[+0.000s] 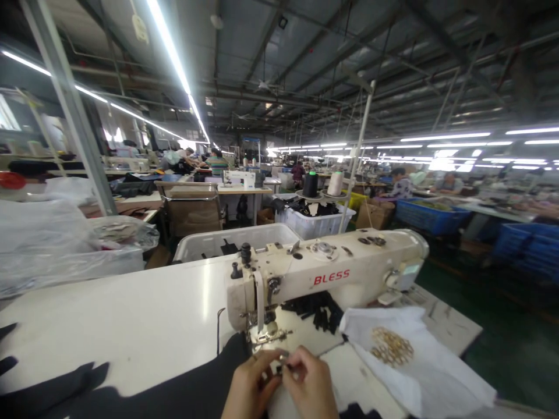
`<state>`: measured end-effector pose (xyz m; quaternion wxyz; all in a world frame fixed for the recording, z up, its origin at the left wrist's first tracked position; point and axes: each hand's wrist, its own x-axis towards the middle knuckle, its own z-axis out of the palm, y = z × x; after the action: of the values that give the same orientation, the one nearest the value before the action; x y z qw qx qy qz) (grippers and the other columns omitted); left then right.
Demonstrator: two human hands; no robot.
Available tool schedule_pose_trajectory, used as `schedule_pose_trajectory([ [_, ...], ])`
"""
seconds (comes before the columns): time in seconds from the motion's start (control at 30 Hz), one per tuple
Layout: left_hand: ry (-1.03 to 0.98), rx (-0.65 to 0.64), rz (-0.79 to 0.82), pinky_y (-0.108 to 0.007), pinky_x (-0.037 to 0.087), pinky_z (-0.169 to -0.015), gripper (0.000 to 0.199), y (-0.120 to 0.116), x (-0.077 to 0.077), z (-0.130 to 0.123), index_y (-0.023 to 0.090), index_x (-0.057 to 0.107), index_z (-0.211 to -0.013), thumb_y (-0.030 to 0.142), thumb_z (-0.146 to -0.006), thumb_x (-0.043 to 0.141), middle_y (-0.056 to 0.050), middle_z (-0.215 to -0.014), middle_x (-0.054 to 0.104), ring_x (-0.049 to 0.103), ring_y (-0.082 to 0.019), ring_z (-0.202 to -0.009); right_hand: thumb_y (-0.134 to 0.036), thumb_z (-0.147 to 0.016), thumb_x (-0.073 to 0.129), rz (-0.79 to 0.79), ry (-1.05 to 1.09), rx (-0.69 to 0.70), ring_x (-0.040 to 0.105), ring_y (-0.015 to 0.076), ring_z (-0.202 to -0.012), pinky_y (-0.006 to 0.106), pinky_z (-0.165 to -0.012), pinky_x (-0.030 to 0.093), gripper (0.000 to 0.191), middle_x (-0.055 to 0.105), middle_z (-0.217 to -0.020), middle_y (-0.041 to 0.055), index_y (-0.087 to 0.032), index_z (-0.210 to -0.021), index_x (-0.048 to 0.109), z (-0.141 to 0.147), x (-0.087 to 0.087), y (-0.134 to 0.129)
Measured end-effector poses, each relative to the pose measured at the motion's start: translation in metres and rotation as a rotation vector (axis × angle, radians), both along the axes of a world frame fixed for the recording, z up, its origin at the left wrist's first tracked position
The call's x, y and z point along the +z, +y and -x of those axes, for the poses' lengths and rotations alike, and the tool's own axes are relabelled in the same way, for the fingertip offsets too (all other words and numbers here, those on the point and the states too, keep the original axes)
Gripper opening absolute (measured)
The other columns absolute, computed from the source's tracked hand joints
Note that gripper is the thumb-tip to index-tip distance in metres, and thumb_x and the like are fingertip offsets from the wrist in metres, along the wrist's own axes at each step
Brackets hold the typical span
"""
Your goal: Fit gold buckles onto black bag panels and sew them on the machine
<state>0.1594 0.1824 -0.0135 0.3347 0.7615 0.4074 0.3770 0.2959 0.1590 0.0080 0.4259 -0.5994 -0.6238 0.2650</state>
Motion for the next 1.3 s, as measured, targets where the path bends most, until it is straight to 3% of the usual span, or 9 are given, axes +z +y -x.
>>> schedule_pose_trajectory([
  [0.23,-0.047,-0.06,-0.233,-0.019,0.048,-0.071,0.027,0.002,-0.011,0.002,0.021,0.06,-0.093,0.005,-0.073,0.052,-0.002,-0.087,0.065,0.061,-0.015,-0.078,-0.021,-0.066,0.053,0.055,0.097,-0.107,0.058,0.0179,-0.06,0.03,-0.074,0.043,0.014,0.061,-0.055,0.0016,-0.018,-0.053,0.056,0.014,0.001,-0.002],
  [0.4,-0.073,-0.083,-0.127,-0.018,0.049,-0.068,0.018,0.002,-0.007,0.005,0.021,0.064,-0.089,0.016,-0.077,0.052,-0.002,-0.083,0.067,0.063,-0.015,-0.073,-0.019,-0.068,0.051,0.071,0.028,0.012,0.058,0.0159,-0.062,0.023,-0.058,0.043,0.013,0.065,-0.068,0.0025,-0.017,-0.068,0.064,0.006,0.02,-0.013],
  [0.5,-0.095,-0.064,0.125,-0.017,0.049,-0.058,0.017,0.004,-0.004,0.006,0.018,0.067,-0.085,0.025,-0.074,0.056,-0.002,-0.07,0.067,0.062,-0.016,-0.062,-0.023,-0.071,0.05,-0.005,-0.119,0.032,0.056,0.0147,-0.062,0.023,-0.059,0.043,0.015,0.065,-0.073,0.0025,-0.018,-0.076,0.064,-0.039,0.047,-0.018],
  [0.63,-0.184,-0.017,0.478,-0.017,0.047,-0.048,0.023,0.01,-0.005,0.006,0.015,0.069,-0.081,0.032,-0.069,0.06,-0.004,-0.065,0.067,0.059,-0.016,-0.057,-0.03,-0.078,0.041,0.08,-0.427,-0.147,0.059,0.0165,-0.067,0.024,-0.063,0.043,0.025,0.065,-0.075,0.0041,-0.017,-0.082,0.062,-0.141,0.068,-0.009],
  [0.73,-0.236,-0.033,0.557,-0.018,0.048,-0.049,0.024,0.015,-0.007,0.004,0.017,0.07,-0.079,0.035,-0.064,0.064,-0.005,-0.074,0.068,0.06,-0.017,-0.06,-0.019,-0.068,0.047,0.216,-0.564,-0.148,0.059,0.0197,-0.065,0.027,-0.061,0.041,0.017,0.066,-0.067,0.0046,-0.017,-0.067,0.064,-0.201,0.056,0.005],
  [0.8,-0.221,-0.032,0.569,-0.019,0.048,-0.051,0.024,0.016,-0.007,0.004,0.019,0.07,-0.08,0.035,-0.063,0.065,-0.005,-0.078,0.068,0.06,-0.018,-0.063,-0.014,-0.064,0.05,0.273,-0.608,-0.12,0.059,0.0204,-0.063,0.027,-0.06,0.039,0.016,0.065,-0.063,0.0045,-0.017,-0.058,0.064,-0.219,0.042,0.013],
  [1.0,-0.123,-0.089,0.541,-0.024,0.051,-0.065,0.023,0.02,-0.007,0.006,0.023,0.07,-0.082,0.034,-0.063,0.066,-0.004,-0.086,0.067,0.062,-0.022,-0.075,-0.004,-0.063,0.053,0.413,-0.708,-0.074,0.058,0.0165,-0.067,0.024,-0.062,0.038,0.015,0.065,-0.066,0.0045,-0.015,-0.063,0.064,-0.218,0.025,0.027],
  [1.13,-0.135,-0.092,0.55,-0.023,0.05,-0.065,0.022,0.018,-0.004,0.004,0.021,0.07,-0.08,0.033,-0.064,0.065,-0.005,-0.083,0.068,0.061,-0.021,-0.075,-0.014,-0.073,0.057,0.505,-0.791,-0.073,0.056,0.0131,-0.067,0.027,-0.066,0.041,0.007,0.061,-0.067,0.001,-0.013,-0.066,0.059,-0.216,0.027,0.031],
  [1.3,-0.208,-0.06,0.566,-0.021,0.047,-0.059,0.022,0.012,0.002,0.002,0.015,0.07,-0.079,0.029,-0.062,0.064,-0.005,-0.073,0.067,0.059,-0.018,-0.064,-0.024,-0.079,0.055,0.589,-0.904,-0.047,0.055,0.0123,-0.07,0.031,-0.068,0.043,0.016,0.057,-0.072,-0.0007,-0.012,-0.068,0.055,-0.215,0.024,0.037],
])
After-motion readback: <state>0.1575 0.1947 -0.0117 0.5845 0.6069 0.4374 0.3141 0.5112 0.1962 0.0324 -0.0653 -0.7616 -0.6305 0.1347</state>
